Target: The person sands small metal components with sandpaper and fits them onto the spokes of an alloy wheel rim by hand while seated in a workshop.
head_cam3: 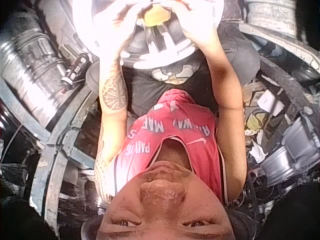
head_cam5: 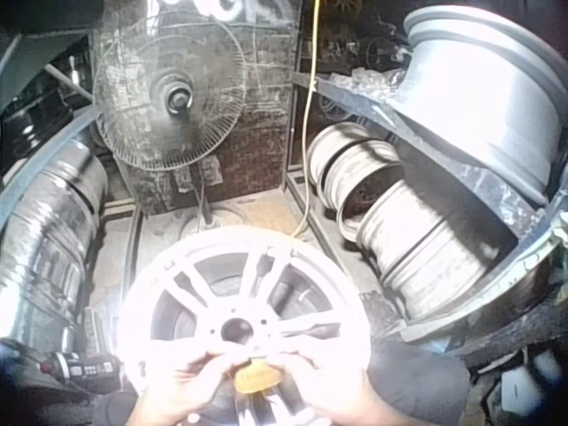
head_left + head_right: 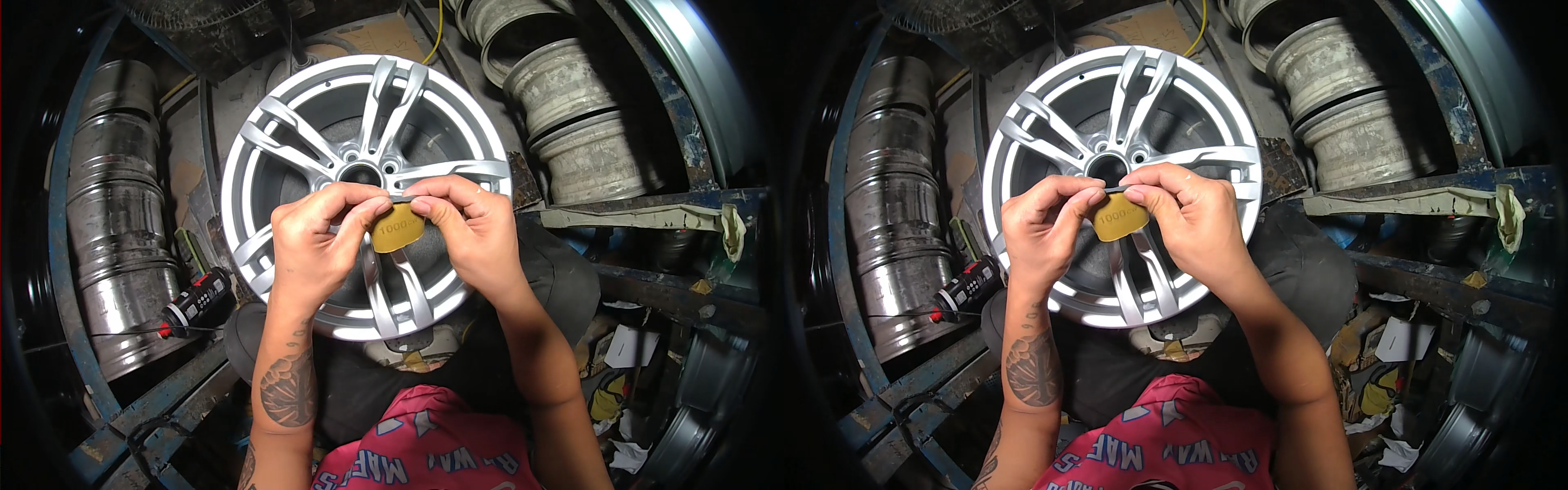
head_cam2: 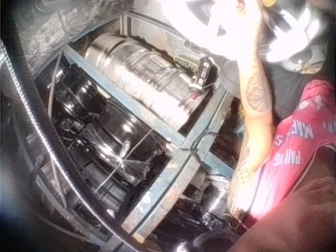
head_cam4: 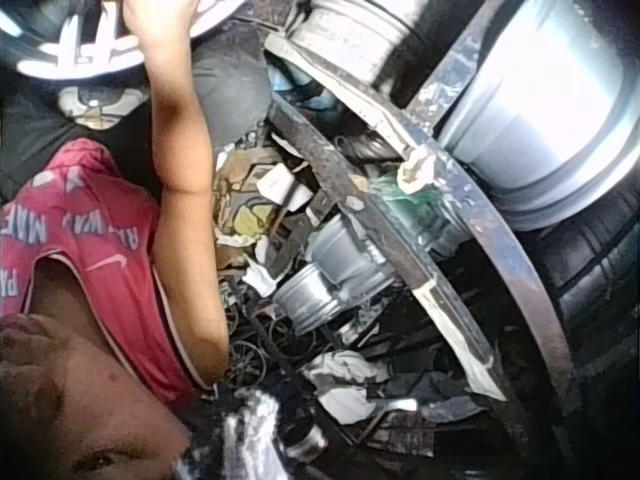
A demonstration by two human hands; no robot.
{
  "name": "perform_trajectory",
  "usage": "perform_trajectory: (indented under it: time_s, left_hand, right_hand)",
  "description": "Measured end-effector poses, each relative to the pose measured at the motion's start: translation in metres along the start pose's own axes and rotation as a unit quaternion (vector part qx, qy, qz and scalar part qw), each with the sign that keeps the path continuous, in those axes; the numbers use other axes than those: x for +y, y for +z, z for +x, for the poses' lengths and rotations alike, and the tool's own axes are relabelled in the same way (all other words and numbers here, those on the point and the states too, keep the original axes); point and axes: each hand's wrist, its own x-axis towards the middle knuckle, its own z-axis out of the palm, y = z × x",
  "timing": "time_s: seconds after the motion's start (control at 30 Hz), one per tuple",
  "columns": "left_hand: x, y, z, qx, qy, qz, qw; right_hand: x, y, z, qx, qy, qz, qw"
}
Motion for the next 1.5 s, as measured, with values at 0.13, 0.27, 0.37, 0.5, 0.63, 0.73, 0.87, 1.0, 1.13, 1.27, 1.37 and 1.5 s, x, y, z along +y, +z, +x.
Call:
perform_trajectory:
  time_s: [0.13,0.27,0.37,0.5,0.63,0.73,0.87,1.0,1.13,1.27,1.37,1.5]
  left_hand:
    - [0.001,0.000,0.000,-0.009,-0.013,0.021,1.000]
    - [-0.001,-0.001,0.000,-0.010,-0.008,0.019,1.000]
    - [0.003,-0.001,0.001,-0.015,0.012,0.027,0.999]
    - [0.000,-0.003,0.002,-0.018,0.015,-0.018,1.000]
    - [0.003,-0.009,0.001,-0.045,-0.022,-0.044,0.998]
    - [0.005,-0.008,-0.001,-0.043,-0.043,-0.048,0.997]
    - [0.003,-0.003,0.000,-0.025,-0.015,-0.069,0.997]
    - [0.007,0.001,-0.001,-0.014,0.005,-0.047,0.999]
    - [-0.001,0.000,-0.003,0.012,0.057,0.003,0.998]
    - [0.001,-0.002,-0.004,-0.017,0.068,0.036,0.997]
    - [0.001,0.003,-0.003,0.001,0.069,0.026,0.997]
    - [0.002,0.010,-0.006,0.041,-0.052,-0.157,0.985]
  right_hand:
    - [0.002,-0.002,0.001,-0.003,0.011,0.008,1.000]
    - [-0.002,-0.007,0.000,-0.039,0.066,0.080,0.994]
    - [-0.001,-0.007,0.001,-0.036,0.051,0.087,0.994]
    - [-0.006,-0.005,0.002,-0.029,0.052,0.115,0.992]
    - [-0.008,-0.010,0.004,-0.064,0.083,0.132,0.986]
    - [-0.008,-0.012,0.003,-0.068,0.090,0.127,0.985]
    - [-0.004,-0.010,0.000,-0.051,0.058,0.095,0.992]
    - [-0.005,-0.008,0.001,-0.035,0.004,0.093,0.995]
    - [-0.011,-0.003,0.003,-0.047,0.057,0.167,0.983]
    - [-0.011,0.003,0.001,-0.047,-0.011,0.017,0.999]
    - [-0.011,0.005,0.003,-0.021,-0.050,-0.017,0.998]
    - [-0.003,0.004,0.005,-0.014,-0.043,0.007,0.999]
